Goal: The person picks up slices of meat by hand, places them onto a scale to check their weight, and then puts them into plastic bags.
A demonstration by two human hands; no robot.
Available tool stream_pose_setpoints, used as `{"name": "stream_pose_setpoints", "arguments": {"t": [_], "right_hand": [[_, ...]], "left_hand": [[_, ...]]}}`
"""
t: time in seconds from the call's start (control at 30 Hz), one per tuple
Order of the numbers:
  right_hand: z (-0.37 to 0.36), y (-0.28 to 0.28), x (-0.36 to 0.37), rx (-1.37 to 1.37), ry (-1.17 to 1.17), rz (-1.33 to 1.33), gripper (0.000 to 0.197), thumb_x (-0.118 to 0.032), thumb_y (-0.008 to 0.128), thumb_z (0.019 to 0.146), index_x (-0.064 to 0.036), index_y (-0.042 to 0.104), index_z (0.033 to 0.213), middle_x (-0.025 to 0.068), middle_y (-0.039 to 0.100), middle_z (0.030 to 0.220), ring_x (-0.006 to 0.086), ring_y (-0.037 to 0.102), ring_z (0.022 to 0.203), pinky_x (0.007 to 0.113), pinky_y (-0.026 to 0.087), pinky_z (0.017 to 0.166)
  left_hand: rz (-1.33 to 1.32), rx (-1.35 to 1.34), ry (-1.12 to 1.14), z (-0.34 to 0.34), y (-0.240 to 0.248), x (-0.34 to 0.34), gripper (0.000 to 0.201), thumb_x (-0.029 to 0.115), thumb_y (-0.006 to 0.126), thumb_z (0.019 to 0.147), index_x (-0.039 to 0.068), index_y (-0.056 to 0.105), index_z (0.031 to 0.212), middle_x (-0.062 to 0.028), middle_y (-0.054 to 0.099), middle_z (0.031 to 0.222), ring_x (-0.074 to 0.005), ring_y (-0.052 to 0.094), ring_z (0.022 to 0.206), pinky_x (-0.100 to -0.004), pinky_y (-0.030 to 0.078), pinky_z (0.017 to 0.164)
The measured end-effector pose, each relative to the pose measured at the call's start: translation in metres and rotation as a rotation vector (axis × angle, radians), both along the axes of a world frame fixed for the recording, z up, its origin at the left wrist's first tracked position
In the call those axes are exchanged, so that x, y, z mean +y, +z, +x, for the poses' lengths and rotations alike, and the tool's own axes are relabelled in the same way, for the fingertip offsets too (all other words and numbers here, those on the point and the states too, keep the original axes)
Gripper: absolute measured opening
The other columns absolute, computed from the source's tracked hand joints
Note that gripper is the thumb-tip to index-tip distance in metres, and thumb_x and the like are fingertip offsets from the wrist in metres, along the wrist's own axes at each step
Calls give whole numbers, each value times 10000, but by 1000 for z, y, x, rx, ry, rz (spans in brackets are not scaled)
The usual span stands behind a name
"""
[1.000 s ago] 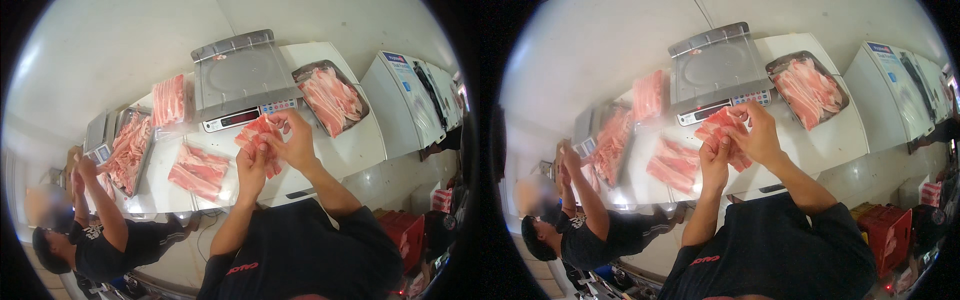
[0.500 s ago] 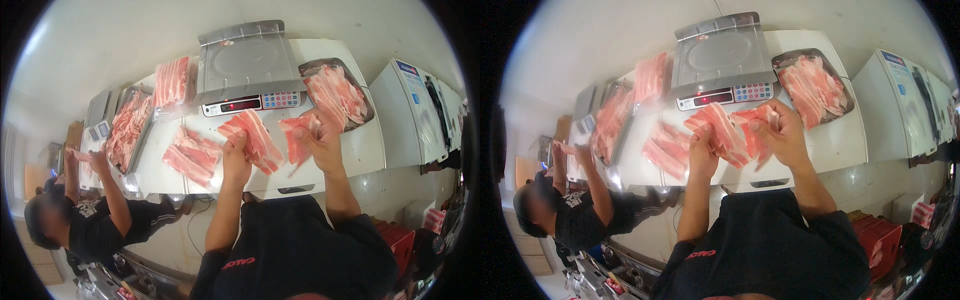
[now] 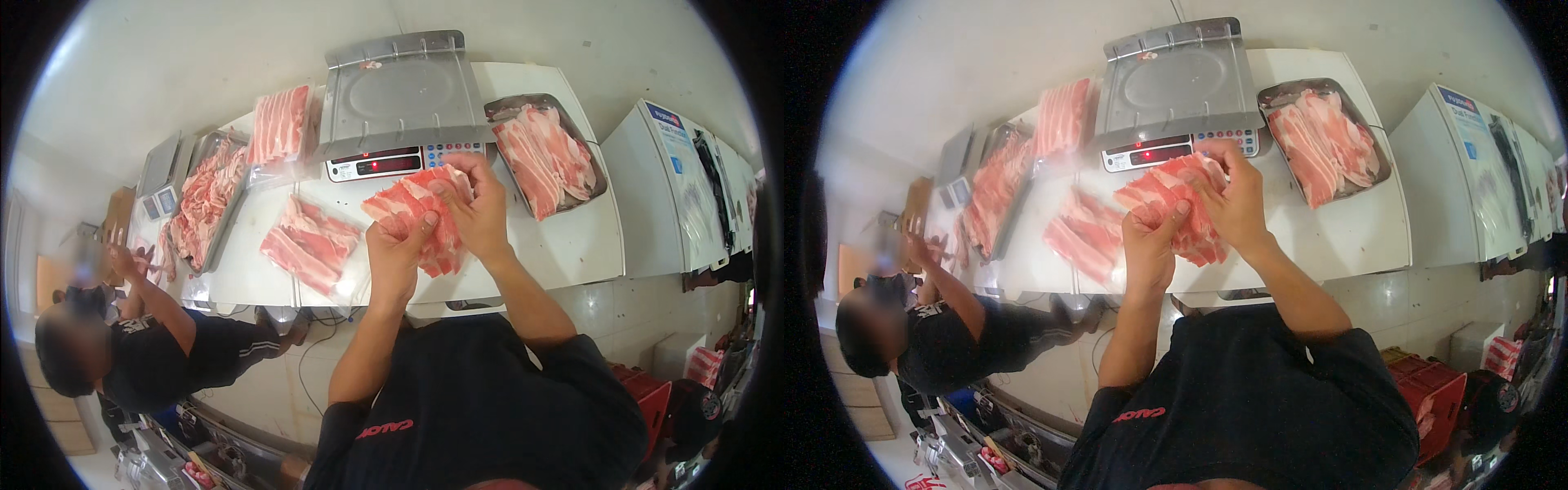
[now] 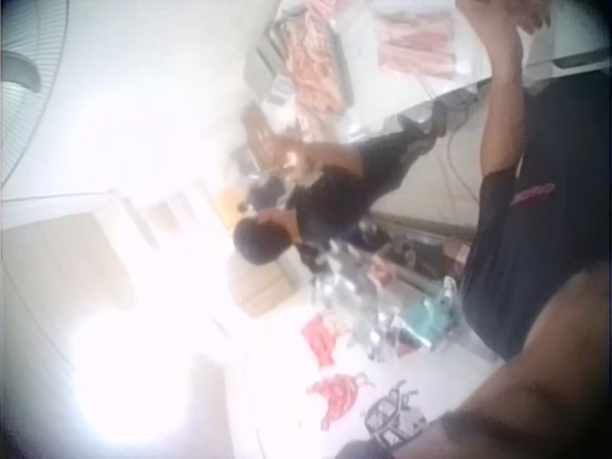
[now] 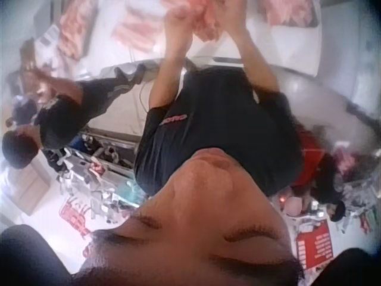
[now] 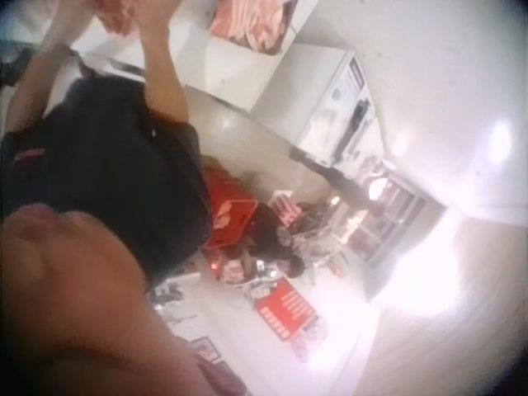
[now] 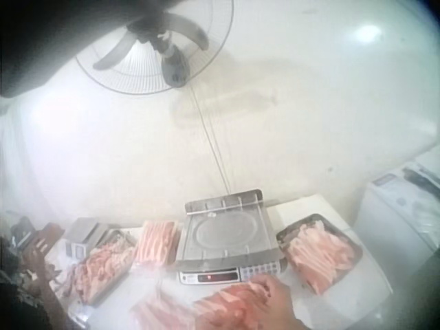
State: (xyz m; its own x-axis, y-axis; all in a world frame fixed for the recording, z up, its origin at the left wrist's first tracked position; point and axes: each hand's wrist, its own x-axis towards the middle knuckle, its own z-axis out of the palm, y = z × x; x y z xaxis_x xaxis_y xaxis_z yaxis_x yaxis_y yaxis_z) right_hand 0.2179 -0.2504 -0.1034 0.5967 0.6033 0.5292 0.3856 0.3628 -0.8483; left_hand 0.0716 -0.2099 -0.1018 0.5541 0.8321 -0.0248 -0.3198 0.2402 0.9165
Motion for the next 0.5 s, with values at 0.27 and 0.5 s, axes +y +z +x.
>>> {"name": "stream_pose_setpoints", "arguments": {"t": [0.27, 0.5], "right_hand": [[-30, -32, -42, -312, -245, 32, 510, -278, 741, 999, 62, 619, 1359, 196, 675, 1318, 287, 636, 1217, 422, 476, 1072], [-24, -43, -49, 551, 324, -82, 380, -108, 670, 1048, 83, 626, 1373, 158, 722, 1285, 163, 684, 1128, 302, 523, 1012]], "left_hand": [[-77, 116, 50, -6, -14, -19, 130, 104, 742, 999, -26, 742, 991, -64, 755, 875, -106, 686, 722, -257, 533, 625], [43, 103, 56, -1, -32, -36, 260, 168, 713, 1030, -2, 726, 833, -34, 672, 646, -93, 575, 469, -244, 398, 417]]}}
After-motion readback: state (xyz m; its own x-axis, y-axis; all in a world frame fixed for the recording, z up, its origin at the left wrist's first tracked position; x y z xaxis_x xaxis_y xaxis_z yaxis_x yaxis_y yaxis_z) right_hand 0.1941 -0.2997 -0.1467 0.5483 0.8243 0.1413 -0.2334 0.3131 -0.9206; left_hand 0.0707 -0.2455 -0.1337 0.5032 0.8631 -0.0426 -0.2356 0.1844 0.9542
